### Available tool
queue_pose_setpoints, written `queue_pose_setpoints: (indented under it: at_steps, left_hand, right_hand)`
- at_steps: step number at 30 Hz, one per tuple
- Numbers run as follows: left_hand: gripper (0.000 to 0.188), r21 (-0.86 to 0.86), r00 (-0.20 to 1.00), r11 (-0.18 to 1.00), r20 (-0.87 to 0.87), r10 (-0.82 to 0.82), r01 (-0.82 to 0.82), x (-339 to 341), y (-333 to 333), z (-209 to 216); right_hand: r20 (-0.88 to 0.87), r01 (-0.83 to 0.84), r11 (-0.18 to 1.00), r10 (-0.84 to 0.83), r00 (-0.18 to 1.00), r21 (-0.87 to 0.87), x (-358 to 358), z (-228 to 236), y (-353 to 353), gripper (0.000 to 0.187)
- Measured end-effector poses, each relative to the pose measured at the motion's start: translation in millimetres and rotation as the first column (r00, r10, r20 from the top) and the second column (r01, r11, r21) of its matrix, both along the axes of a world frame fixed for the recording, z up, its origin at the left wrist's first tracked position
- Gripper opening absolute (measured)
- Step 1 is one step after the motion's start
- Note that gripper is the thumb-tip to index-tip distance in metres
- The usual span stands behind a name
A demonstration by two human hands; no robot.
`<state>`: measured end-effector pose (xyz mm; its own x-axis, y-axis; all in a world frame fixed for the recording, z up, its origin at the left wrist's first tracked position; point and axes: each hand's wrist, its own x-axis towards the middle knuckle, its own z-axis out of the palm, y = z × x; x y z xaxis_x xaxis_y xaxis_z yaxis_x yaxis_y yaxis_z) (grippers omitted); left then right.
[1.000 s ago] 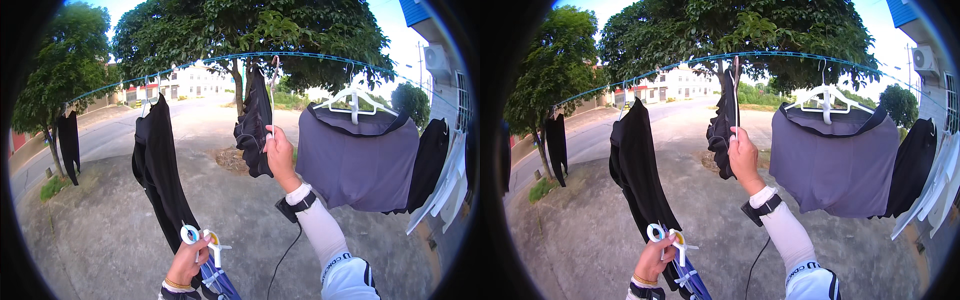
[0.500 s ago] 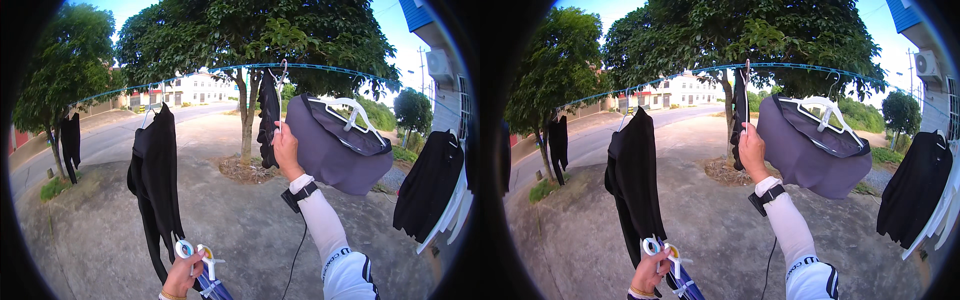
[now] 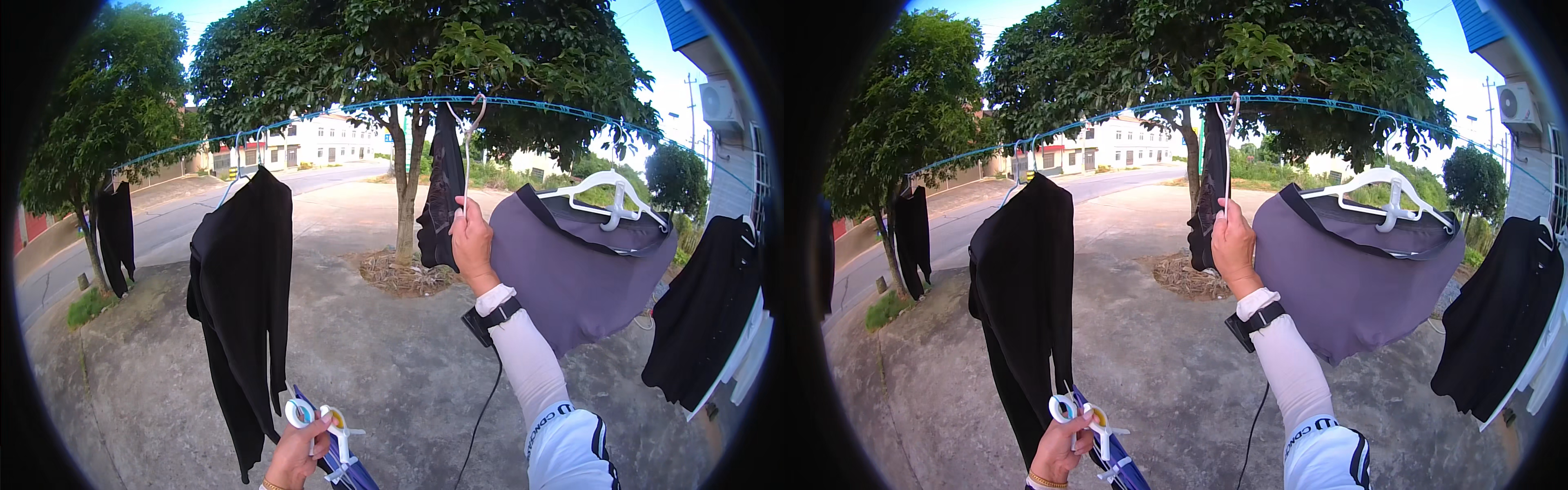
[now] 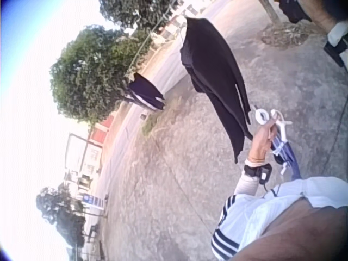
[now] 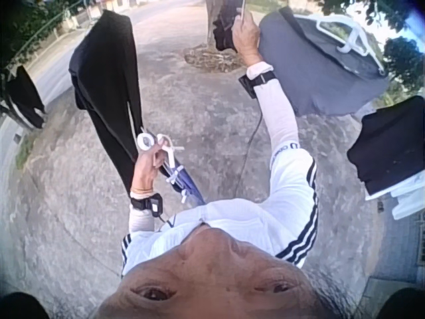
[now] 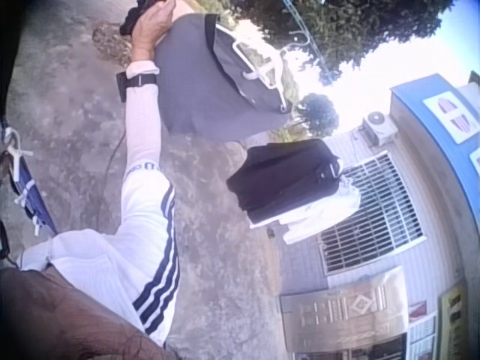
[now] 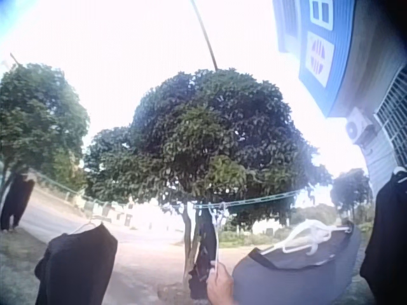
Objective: The person hangs underwear, shorts, a bra, trousers, and shirts onto hangers and then clips them to a laundry line outside.
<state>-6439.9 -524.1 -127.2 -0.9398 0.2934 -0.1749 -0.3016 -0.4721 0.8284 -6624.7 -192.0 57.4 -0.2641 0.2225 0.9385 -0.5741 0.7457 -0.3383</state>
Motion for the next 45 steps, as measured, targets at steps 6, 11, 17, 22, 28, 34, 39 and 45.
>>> queue_pose_setpoints:
  at_steps: [6, 11, 17, 22, 28, 34, 39, 45]
  left_hand:
    - [0.010, -0.030, 1.000, 0.999, -0.003, 0.013, -0.013, 2.7, -1.5, -1.0]
    - [0.012, -0.019, 1.000, 1.000, 0.007, 0.018, -0.018, 9.1, -9.0, 2.9]
    - [0.012, -0.007, 1.000, 1.000, -0.011, 0.026, -0.026, 22.6, -13.6, 8.6]
    - [0.009, 0.015, 1.000, 1.000, -0.001, 0.012, -0.012, 23.8, -22.9, -3.5]
    - [0.008, 0.039, 0.996, 0.996, 0.026, 0.080, -0.081, 37.6, -27.0, 1.7]
    - [0.010, 0.045, 0.996, 0.995, 0.016, 0.090, -0.091, 39.5, -35.2, -11.3]
    - [0.010, 0.041, 0.997, 0.997, 0.036, 0.066, -0.067, 36.4, -38.0, -19.4]
    - [0.010, 0.059, 0.994, 0.995, 0.073, 0.076, -0.080, 34.6, -35.9, -16.4]
  right_hand:
    - [-0.037, -0.015, 0.999, 0.016, 0.999, 0.028, 6.1, 5.2, -10.7, 0.021]
    - [0.026, 0.016, 0.999, -0.015, 1.000, -0.035, 1.4, 9.9, -14.0, 0.022]
    - [-0.051, 0.092, 0.995, -0.091, 0.995, 0.027, 1.1, 9.4, -9.4, 0.024]
    - [-0.037, 0.054, 0.998, -0.054, 0.998, 0.010, 17.9, 9.3, -29.1, 0.025]
    - [-0.084, 0.095, 0.995, -0.093, 0.992, 0.019, -2.9, 18.9, -11.1, 0.024]
    - [-0.197, 0.162, 0.987, -0.162, 0.967, -0.016, -14.4, 11.5, -9.1, 0.023]
    - [-0.094, 0.114, 0.993, -0.116, 0.989, -0.026, -3.4, 15.4, -8.9, 0.024]
    - [-0.129, 0.118, 0.993, -0.118, 0.985, -0.007, -10.4, 17.9, -3.6, 0.024]
